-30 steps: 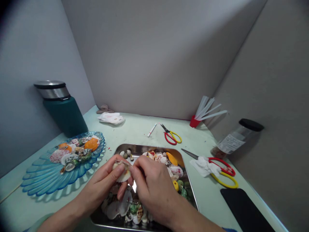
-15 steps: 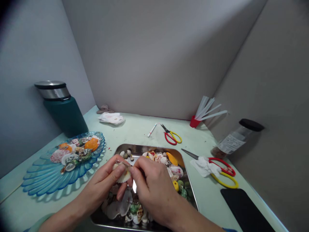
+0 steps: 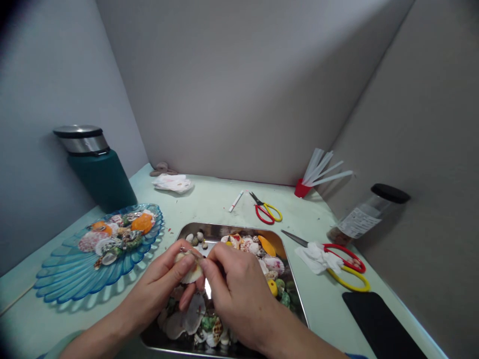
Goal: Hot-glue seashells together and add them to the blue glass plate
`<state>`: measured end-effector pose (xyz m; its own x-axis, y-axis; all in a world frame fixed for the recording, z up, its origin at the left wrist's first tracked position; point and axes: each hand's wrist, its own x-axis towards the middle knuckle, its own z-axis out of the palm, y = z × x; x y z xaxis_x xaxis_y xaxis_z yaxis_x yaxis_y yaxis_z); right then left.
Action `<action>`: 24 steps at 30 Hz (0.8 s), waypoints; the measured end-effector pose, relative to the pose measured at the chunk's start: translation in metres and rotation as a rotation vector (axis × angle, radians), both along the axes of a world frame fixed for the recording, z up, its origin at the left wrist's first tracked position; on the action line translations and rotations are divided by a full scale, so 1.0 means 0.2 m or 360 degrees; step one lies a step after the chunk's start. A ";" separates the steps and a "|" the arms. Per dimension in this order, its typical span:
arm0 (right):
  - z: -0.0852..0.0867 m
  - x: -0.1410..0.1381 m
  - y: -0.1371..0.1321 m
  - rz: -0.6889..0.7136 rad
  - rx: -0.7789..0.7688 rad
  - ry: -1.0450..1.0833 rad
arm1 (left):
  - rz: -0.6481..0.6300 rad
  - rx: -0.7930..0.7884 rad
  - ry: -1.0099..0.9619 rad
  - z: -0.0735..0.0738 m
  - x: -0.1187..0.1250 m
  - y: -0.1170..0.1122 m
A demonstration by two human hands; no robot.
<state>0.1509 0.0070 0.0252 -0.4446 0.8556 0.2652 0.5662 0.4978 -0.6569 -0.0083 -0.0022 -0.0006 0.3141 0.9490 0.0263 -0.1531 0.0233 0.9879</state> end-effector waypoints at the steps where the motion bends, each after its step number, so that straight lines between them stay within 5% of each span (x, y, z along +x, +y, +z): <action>1: 0.00 0.00 0.00 0.0000 0.0003 0.0002 | -0.0002 -0.0005 -0.0002 0.00 0.00 0.00; 11: -0.02 0.01 0.01 -0.0005 -0.0021 0.0118 | -0.0079 -0.0236 -0.0084 -0.02 -0.02 0.00; 24: -0.03 0.01 0.02 0.0012 0.0094 0.0051 | 0.0016 -0.0078 -0.0032 -0.02 0.00 0.02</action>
